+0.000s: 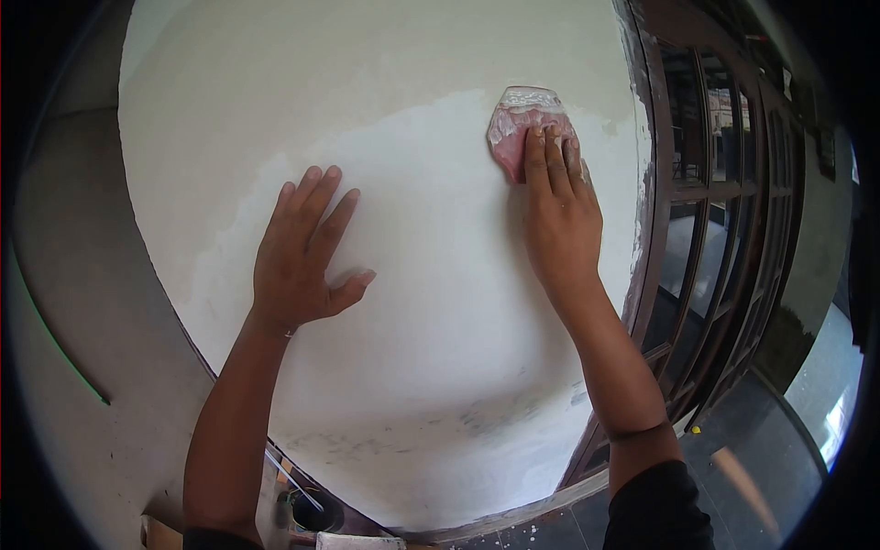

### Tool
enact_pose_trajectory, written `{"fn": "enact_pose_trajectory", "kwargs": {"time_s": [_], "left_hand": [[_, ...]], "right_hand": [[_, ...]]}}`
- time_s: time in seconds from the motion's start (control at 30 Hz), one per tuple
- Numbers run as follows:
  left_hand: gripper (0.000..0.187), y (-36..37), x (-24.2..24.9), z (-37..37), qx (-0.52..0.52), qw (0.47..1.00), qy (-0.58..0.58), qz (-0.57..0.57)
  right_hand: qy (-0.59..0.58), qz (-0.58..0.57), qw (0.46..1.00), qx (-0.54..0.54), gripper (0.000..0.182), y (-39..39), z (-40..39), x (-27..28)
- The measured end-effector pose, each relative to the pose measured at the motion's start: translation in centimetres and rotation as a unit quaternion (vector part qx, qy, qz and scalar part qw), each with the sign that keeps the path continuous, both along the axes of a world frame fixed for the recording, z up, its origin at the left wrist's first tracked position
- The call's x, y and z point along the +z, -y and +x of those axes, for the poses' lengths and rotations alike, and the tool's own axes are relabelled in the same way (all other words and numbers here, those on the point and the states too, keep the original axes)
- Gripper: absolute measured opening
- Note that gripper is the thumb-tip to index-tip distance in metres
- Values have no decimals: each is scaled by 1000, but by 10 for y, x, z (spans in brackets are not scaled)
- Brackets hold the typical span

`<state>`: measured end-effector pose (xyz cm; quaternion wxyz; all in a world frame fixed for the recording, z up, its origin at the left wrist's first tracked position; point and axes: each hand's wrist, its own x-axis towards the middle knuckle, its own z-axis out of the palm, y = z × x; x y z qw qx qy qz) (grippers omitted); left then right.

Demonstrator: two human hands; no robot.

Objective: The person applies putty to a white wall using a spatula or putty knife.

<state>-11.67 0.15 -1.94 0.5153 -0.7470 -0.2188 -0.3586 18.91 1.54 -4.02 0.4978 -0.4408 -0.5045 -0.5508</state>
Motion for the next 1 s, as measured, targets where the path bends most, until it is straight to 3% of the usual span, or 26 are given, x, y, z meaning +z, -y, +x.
{"fn": "enact_pose_trajectory", "kwargs": {"time_s": [0.2,0.4,0.47,0.53,0.57,0.6,0.63,0.67,0.73,0.87,0.97,1.0], "left_hand": [[69,-1,-1,0,-3,1000,7,26],[67,-1,0,-1,-14,1000,10,20],[67,0,0,0,-13,1000,13,13],[66,1,1,0,-11,1000,13,4],[66,1,1,1,-12,1000,14,2],[66,1,0,1,-12,1000,15,-1],[66,2,0,1,-12,1000,16,-3],[66,1,0,1,-13,1000,15,-1],[66,1,1,1,-14,1000,16,0],[66,1,1,1,-16,1000,15,-1],[65,2,1,0,-18,1000,18,0],[65,2,1,1,-20,1000,20,0]], "right_hand": [[14,-31,999,-7,49,5,1,3],[21,-85,996,31,48,27,1,-46],[26,-45,993,109,51,37,13,-59],[4,-32,987,156,41,47,16,-58],[-117,-14,939,322,35,43,18,-57],[-232,3,850,474,28,43,18,-54],[-248,20,763,597,25,42,23,-40],[-227,55,733,639,32,37,30,-24],[-281,52,620,731,34,29,38,2],[-328,2,617,715,35,14,39,38],[-326,-10,735,594,37,8,31,49],[-327,-10,735,593,37,7,33,46]]}}
